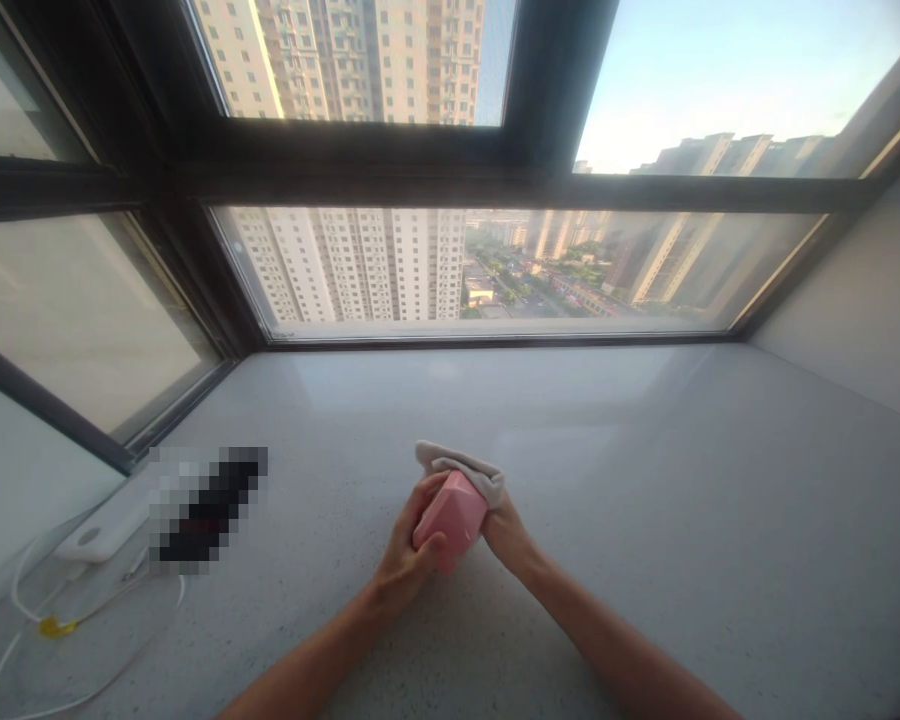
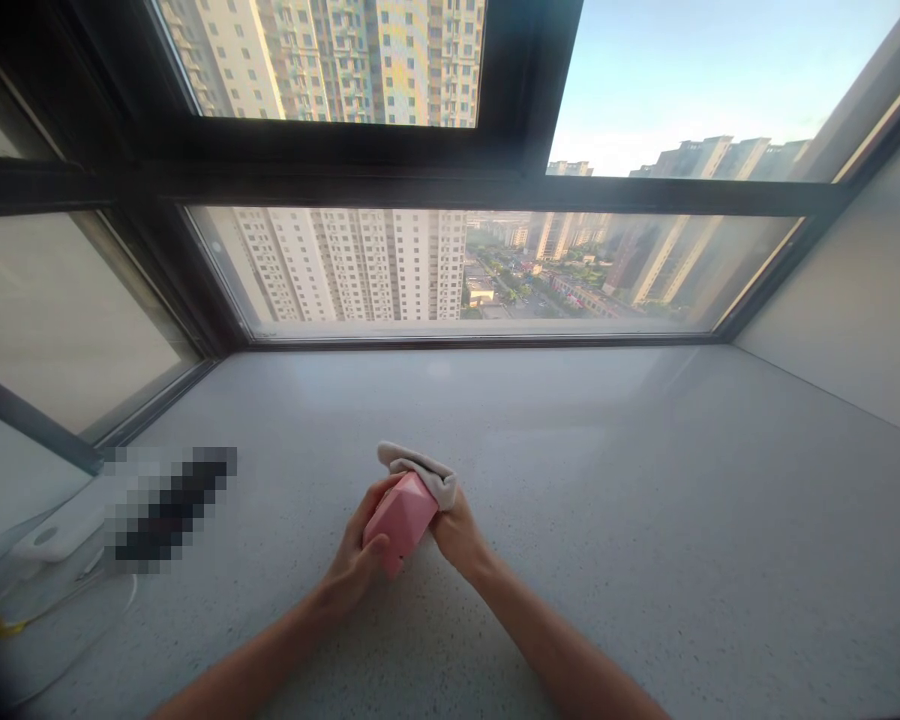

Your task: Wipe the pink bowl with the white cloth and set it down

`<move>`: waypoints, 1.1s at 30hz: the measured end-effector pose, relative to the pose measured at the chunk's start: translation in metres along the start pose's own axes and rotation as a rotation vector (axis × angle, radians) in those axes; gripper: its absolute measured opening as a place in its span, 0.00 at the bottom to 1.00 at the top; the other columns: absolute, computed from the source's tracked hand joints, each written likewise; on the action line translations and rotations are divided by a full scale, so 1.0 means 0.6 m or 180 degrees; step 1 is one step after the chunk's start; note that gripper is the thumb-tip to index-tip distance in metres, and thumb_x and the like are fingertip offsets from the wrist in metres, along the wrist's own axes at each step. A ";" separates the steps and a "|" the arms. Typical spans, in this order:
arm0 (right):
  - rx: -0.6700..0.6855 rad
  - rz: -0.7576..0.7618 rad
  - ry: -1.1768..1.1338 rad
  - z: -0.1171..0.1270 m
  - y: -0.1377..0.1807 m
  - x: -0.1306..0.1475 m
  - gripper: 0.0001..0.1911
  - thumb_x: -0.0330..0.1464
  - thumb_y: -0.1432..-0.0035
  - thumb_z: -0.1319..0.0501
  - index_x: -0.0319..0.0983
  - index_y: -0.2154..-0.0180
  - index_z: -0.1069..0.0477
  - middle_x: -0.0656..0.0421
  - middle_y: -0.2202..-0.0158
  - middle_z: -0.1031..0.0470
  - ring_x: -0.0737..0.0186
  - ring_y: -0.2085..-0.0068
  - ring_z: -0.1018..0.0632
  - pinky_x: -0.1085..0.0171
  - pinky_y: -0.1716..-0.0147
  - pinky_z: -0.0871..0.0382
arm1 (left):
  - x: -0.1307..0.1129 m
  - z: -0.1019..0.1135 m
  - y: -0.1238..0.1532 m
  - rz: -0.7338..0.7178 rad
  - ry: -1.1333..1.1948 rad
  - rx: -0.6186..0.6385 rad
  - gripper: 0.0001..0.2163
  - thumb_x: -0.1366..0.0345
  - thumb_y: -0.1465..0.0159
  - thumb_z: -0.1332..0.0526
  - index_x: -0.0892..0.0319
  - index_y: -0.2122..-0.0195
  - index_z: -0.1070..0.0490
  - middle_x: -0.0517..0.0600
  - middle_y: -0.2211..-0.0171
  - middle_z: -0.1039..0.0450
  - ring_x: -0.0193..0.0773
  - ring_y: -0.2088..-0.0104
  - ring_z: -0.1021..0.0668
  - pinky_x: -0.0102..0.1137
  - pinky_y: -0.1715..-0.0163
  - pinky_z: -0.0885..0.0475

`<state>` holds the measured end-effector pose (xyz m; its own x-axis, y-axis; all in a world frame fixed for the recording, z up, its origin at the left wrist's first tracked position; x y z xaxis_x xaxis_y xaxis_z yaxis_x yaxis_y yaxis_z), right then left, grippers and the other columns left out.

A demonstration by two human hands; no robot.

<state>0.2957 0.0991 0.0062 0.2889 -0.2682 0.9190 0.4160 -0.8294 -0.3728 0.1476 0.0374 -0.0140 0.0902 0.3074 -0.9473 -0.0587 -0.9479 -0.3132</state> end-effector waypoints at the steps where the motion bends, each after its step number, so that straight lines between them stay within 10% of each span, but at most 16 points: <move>1: -0.0081 0.0046 0.0161 0.001 0.001 0.000 0.22 0.38 0.33 0.33 0.44 0.39 0.20 0.51 0.35 0.19 0.43 0.37 0.17 0.45 0.37 0.20 | 0.000 -0.001 -0.001 0.0012 -0.0016 0.0000 0.39 0.32 0.34 0.35 0.55 0.32 0.29 0.58 0.40 0.22 0.51 0.49 0.19 0.40 0.48 0.23; 5: -0.0456 0.0838 0.1503 0.011 0.020 0.019 0.24 0.32 0.29 0.37 0.47 0.34 0.24 0.51 0.35 0.19 0.45 0.36 0.18 0.46 0.36 0.20 | 0.005 -0.005 -0.007 -0.0003 -0.0045 -0.0075 0.38 0.35 0.34 0.33 0.56 0.32 0.28 0.60 0.31 0.29 0.61 0.33 0.26 0.46 0.35 0.27; 10: -0.0098 0.1806 0.2463 -0.007 0.042 0.033 0.29 0.33 0.26 0.37 0.47 0.28 0.31 0.48 0.30 0.25 0.40 0.25 0.29 0.38 0.27 0.31 | 0.013 -0.010 -0.009 0.0464 0.0225 -0.0101 0.36 0.39 0.38 0.26 0.59 0.37 0.24 0.57 0.49 0.17 0.52 0.52 0.18 0.41 0.48 0.21; 18: -0.0327 0.0219 0.0726 -0.006 0.007 -0.007 0.20 0.35 0.28 0.37 0.43 0.38 0.22 0.49 0.39 0.16 0.46 0.40 0.15 0.49 0.40 0.18 | -0.008 0.003 -0.011 0.0183 0.0015 -0.0271 0.34 0.37 0.33 0.32 0.58 0.36 0.25 0.58 0.42 0.19 0.51 0.47 0.19 0.41 0.43 0.25; 26: 0.0128 0.1773 0.2238 -0.009 0.036 0.024 0.34 0.32 0.31 0.37 0.47 0.26 0.33 0.50 0.28 0.27 0.39 0.24 0.31 0.36 0.25 0.37 | 0.012 0.004 -0.010 0.0282 0.0037 -0.0364 0.31 0.37 0.34 0.31 0.60 0.45 0.22 0.55 0.55 0.17 0.45 0.57 0.19 0.35 0.55 0.23; 33: -0.0269 0.1095 0.1730 -0.012 0.028 0.022 0.32 0.28 0.30 0.41 0.46 0.28 0.34 0.49 0.30 0.25 0.44 0.30 0.23 0.42 0.31 0.25 | 0.005 0.005 -0.009 0.0145 -0.0019 -0.0361 0.30 0.40 0.33 0.31 0.59 0.40 0.23 0.56 0.50 0.17 0.48 0.54 0.19 0.38 0.51 0.22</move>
<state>0.3003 0.0779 0.0130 -0.0933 -0.7169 0.6909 0.3017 -0.6817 -0.6665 0.1450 0.0437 -0.0155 0.0842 0.2641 -0.9608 0.0503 -0.9641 -0.2606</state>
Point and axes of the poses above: each hand's wrist, its own y-axis away from the middle knuckle, its own z-axis out of the back of the hand, x = y × z, the point moved 3 cm from there along -y, towards the middle knuckle
